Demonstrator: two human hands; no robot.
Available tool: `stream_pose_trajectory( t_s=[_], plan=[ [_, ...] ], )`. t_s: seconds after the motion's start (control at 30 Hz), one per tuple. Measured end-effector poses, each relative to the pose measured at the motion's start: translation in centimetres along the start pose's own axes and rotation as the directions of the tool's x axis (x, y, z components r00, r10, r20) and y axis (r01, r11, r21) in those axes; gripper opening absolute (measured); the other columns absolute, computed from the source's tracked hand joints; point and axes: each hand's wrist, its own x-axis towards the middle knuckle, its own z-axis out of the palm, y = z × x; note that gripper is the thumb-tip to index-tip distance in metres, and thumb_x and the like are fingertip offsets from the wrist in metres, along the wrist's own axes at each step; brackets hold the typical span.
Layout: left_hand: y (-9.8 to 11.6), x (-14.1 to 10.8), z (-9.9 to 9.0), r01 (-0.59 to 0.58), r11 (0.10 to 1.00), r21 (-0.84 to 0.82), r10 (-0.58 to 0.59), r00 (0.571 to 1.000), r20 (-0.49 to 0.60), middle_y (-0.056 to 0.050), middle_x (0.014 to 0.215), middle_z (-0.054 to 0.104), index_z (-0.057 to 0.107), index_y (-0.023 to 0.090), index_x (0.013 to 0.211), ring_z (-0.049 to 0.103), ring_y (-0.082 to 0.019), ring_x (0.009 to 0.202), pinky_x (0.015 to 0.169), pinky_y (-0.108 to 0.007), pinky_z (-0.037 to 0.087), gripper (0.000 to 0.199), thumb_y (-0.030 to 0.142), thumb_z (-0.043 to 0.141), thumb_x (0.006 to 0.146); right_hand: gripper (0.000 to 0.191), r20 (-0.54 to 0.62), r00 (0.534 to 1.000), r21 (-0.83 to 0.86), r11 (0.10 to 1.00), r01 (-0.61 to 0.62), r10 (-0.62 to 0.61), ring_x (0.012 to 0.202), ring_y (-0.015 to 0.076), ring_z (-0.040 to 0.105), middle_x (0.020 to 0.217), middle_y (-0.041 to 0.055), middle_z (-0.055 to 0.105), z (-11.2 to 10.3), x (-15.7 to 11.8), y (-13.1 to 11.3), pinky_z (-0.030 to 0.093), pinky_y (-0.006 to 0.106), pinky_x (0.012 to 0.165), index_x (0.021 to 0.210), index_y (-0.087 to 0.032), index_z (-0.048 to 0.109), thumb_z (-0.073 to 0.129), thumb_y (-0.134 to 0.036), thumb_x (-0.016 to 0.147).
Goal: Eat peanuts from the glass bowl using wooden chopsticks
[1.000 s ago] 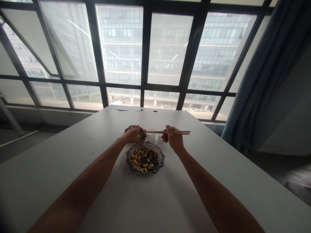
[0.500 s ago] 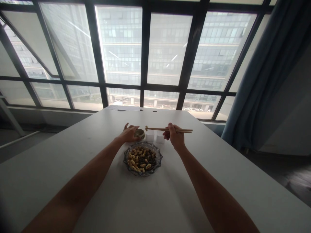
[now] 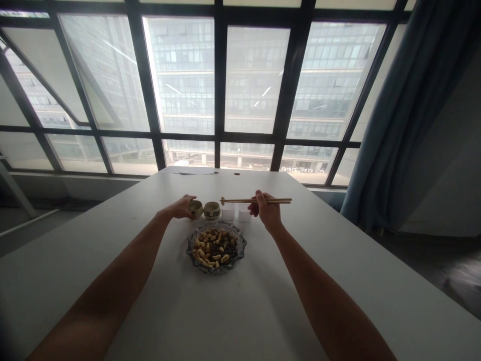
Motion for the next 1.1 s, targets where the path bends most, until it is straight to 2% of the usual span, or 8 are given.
stream_pose_trajectory(
  t_s=[0.1,0.17,0.33,0.5,0.73,0.93,1.1],
  plan=[
    [0.3,-0.6,0.2,-0.045,0.998,0.043,0.046,0.998,-0.033,-0.009,0.135,0.055,0.054,0.027,0.128,0.056,-0.033,0.121,0.093,-0.039,0.052,0.082,0.039,0.084,0.052,0.052,0.021,1.000,-0.004,1.000,-0.008,0.009,0.036,0.0126,0.056,0.050,0.0043,0.066,0.0,-0.1,-0.1,0.041,0.023,0.033,0.069,-0.017,0.063,0.075,-0.067,0.072],
    [0.5,-1.1,0.3,-0.068,0.996,0.064,0.071,0.996,-0.046,-0.007,0.130,0.057,0.054,0.029,0.125,0.055,-0.032,0.118,0.090,-0.039,0.052,0.079,0.035,0.083,0.051,0.052,0.026,1.000,0.001,1.000,-0.014,0.014,0.036,0.0126,0.055,0.050,0.0041,0.065,0.1,-0.1,-0.3,0.041,0.023,0.033,0.068,-0.017,0.062,0.075,-0.067,0.072],
    [0.9,-1.6,0.1,-0.119,0.991,0.066,0.123,0.991,-0.062,-0.009,0.127,0.057,0.052,0.024,0.124,0.056,-0.030,0.113,0.089,-0.037,0.051,0.079,0.032,0.082,0.051,0.054,0.026,0.999,0.016,0.999,-0.029,0.029,0.035,0.0123,0.055,0.049,0.0040,0.065,0.1,0.0,-0.5,0.040,0.022,0.032,0.068,-0.016,0.063,0.077,-0.068,0.069],
    [0.8,-1.6,0.1,-0.113,0.991,0.076,0.118,0.991,-0.067,-0.011,0.127,0.058,0.053,0.022,0.124,0.058,-0.032,0.111,0.085,-0.037,0.053,0.080,0.034,0.082,0.051,0.053,0.023,1.000,0.022,1.000,-0.017,0.017,0.035,0.0121,0.055,0.050,0.0044,0.065,0.0,0.1,-0.6,0.040,0.022,0.033,0.069,-0.016,0.063,0.076,-0.067,0.071],
    [0.0,-1.1,0.3,-0.055,0.998,0.007,0.055,0.996,-0.068,-0.012,0.126,0.062,0.056,0.022,0.126,0.063,-0.032,0.108,0.084,-0.037,0.055,0.080,0.044,0.081,0.053,0.051,0.016,0.999,0.037,0.999,-0.029,0.029,0.036,0.0120,0.055,0.051,0.0040,0.066,-0.2,0.1,-0.4,0.041,0.022,0.033,0.069,-0.016,0.063,0.076,-0.066,0.071],
    [-1.2,-0.7,0.8,0.033,0.999,-0.037,-0.035,0.997,-0.071,-0.014,0.129,0.063,0.054,0.021,0.130,0.063,-0.031,0.113,0.092,-0.037,0.053,0.079,0.050,0.076,0.060,0.051,0.024,0.999,0.026,0.999,-0.034,0.033,0.037,0.0128,0.057,0.051,0.0044,0.066,-0.3,0.3,-0.1,0.042,0.023,0.034,0.070,-0.017,0.062,0.074,-0.066,0.074],
    [-0.9,-0.9,0.4,0.080,0.997,0.016,-0.079,0.996,-0.050,-0.020,0.142,0.055,0.044,0.015,0.143,0.056,-0.035,0.127,0.101,-0.040,0.049,0.095,0.057,0.074,0.063,0.051,0.009,0.999,0.040,0.999,-0.035,0.035,0.036,0.0121,0.056,0.051,0.0041,0.066,-0.4,0.4,-0.1,0.041,0.022,0.033,0.070,-0.016,0.063,0.076,-0.066,0.072]
  ],
)
